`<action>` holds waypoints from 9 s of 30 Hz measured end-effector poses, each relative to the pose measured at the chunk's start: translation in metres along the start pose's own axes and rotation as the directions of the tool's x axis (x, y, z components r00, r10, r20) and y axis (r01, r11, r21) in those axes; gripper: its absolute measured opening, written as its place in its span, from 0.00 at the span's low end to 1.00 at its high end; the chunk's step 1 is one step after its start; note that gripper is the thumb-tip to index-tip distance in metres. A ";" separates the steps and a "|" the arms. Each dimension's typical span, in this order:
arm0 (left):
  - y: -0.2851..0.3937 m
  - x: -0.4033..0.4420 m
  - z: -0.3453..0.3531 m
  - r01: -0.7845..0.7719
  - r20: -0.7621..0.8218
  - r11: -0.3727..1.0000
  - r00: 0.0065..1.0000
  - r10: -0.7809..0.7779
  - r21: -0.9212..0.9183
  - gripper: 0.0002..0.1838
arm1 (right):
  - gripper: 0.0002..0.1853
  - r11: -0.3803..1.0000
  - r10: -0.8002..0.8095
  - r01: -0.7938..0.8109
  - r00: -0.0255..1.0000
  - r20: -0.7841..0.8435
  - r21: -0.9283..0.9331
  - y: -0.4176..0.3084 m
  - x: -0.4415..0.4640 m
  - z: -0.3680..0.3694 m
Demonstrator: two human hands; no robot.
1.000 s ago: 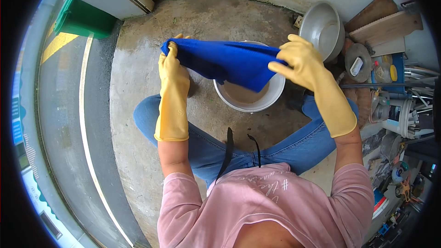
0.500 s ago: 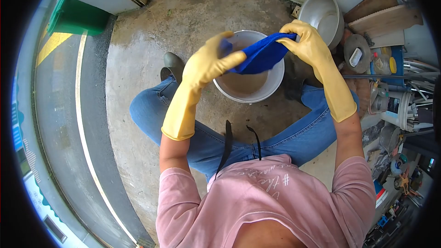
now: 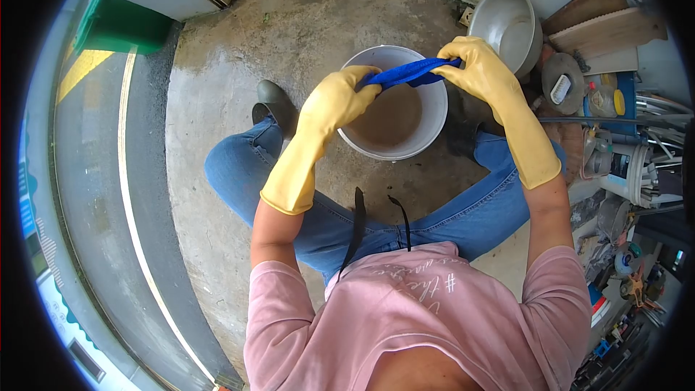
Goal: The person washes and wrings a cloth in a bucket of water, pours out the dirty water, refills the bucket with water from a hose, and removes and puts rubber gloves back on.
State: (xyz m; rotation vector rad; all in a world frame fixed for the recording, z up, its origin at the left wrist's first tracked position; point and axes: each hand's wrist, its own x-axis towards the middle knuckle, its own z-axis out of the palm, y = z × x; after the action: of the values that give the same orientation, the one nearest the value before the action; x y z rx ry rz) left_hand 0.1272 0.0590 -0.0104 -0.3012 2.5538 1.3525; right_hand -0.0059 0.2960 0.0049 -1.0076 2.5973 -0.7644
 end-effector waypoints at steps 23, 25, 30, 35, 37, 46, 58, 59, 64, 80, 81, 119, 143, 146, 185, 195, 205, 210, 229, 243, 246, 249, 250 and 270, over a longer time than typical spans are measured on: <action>-0.162 0.119 0.164 -0.088 0.503 0.737 0.784 -0.364 0.670 0.31 | 0.21 0.955 0.295 -0.262 0.825 0.481 -0.136 0.108 -0.017 0.261; -0.193 0.109 0.188 -0.150 0.446 0.594 0.806 -0.390 0.790 0.29 | 0.22 0.903 0.423 -0.401 0.767 0.482 -0.154 0.118 -0.012 0.282; -0.135 0.076 0.157 -0.600 0.577 0.030 0.753 -0.318 0.799 0.27 | 0.21 0.899 0.421 -0.391 0.656 0.626 -0.195 0.071 0.005 0.229; -0.114 0.087 0.149 -0.626 0.627 0.134 0.694 -0.354 0.769 0.23 | 0.16 0.857 0.493 -0.152 0.521 0.697 -0.493 0.065 0.037 0.222; -0.163 0.136 0.179 -0.146 0.561 0.614 0.605 -0.565 0.776 0.24 | 0.15 0.831 0.403 0.126 0.535 0.742 -0.542 0.043 0.049 0.175; -0.068 0.049 0.026 -0.039 0.358 0.982 0.933 -0.030 0.183 0.26 | 0.11 0.910 -0.300 0.334 0.939 0.168 -0.245 0.031 0.001 0.034; -0.016 0.014 0.025 0.071 0.031 0.412 0.994 -0.105 -0.908 0.18 | 0.11 0.781 0.009 -0.128 0.981 0.195 0.611 -0.021 -0.007 0.036; -0.014 0.014 0.027 0.117 0.079 0.449 0.992 -0.101 -0.886 0.19 | 0.12 0.811 0.017 -0.143 0.975 0.221 0.568 -0.025 -0.007 0.040; -0.025 0.022 0.042 -0.029 0.083 0.802 0.992 0.098 -0.597 0.37 | 0.17 0.834 0.007 -0.143 0.969 0.249 0.534 -0.026 0.001 0.046; -0.015 0.016 0.046 0.079 -0.079 0.948 0.991 -0.108 -0.309 0.20 | 0.13 0.881 -0.173 0.268 0.949 -0.263 0.390 -0.047 -0.025 0.031; -0.017 0.012 0.044 0.106 -0.122 0.957 0.982 -0.143 -0.269 0.19 | 0.13 0.827 -0.003 0.145 0.967 -0.254 0.543 -0.040 -0.024 0.029; -0.045 0.036 0.053 0.285 0.279 0.076 0.957 -0.083 -0.956 0.33 | 0.40 -0.061 0.161 -0.232 0.958 0.239 0.971 -0.050 -0.019 0.082; -0.032 0.047 0.066 0.293 0.015 0.583 0.901 -0.433 -0.758 0.22 | 0.32 0.865 0.186 -0.328 0.912 0.366 0.379 -0.003 -0.004 0.182; -0.030 0.045 0.072 0.272 -0.062 0.647 0.894 -0.444 -0.712 0.19 | 0.26 0.977 0.193 -0.215 0.899 0.393 0.011 -0.011 0.000 0.174; -0.027 0.030 0.014 -0.285 -0.509 0.754 0.858 -0.075 -0.591 0.12 | 0.36 -0.062 0.313 -0.495 0.815 0.488 0.866 0.001 0.008 0.097; 0.005 -0.003 0.000 -0.089 -0.342 0.699 0.911 -0.232 -0.710 0.16 | 0.36 0.677 0.336 -0.643 0.702 0.627 0.357 -0.022 -0.007 0.082; 0.012 -0.009 0.022 0.157 0.042 0.514 0.972 -0.229 -0.843 0.30 | 0.57 0.875 -0.015 -0.052 0.991 0.135 0.481 -0.048 -0.015 0.095; 0.008 -0.006 0.031 0.145 0.124 0.476 0.989 -0.075 -0.867 0.31 | 0.51 0.904 0.036 -0.052 0.998 0.046 0.425 -0.046 -0.015 0.095; -0.008 -0.001 0.002 0.051 0.186 0.638 0.972 0.146 -0.768 0.39 | 0.20 0.663 -0.095 -0.056 0.983 0.158 0.746 -0.025 -0.008 0.071; -0.017 -0.001 -0.018 0.074 -0.163 0.954 0.979 -0.125 -0.290 0.17 | 0.18 0.474 0.337 -0.260 0.936 0.100 0.841 -0.016 -0.004 0.033; -0.013 -0.001 -0.014 0.055 -0.211 0.957 0.970 -0.119 -0.286 0.17 | 0.29 0.519 0.173 -0.203 0.976 0.130 0.830 -0.010 -0.003 0.042; -0.019 0.005 -0.003 0.058 -0.110 0.918 0.988 -0.110 -0.393 0.18 | 0.52 0.614 0.049 -0.172 0.982 0.180 0.770 -0.040 -0.008 0.044; -0.016 0.004 0.002 -0.034 -0.102 0.917 0.995 -0.008 -0.398 0.18 | 0.53 0.697 -0.052 -0.054 0.991 0.126 0.715 -0.035 -0.005 0.059; -0.131 0.049 0.149 0.459 0.350 -0.044 0.608 -0.713 -0.887 0.36 | 0.34 0.813 0.539 -0.571 0.812 0.223 0.115 0.098 0.052 0.266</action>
State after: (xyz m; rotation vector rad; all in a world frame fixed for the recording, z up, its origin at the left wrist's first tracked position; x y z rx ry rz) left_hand 0.1345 0.1072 -0.2089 -1.6438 0.8632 2.2195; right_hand 0.0106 0.2205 -0.2731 -0.2101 2.4122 -0.6864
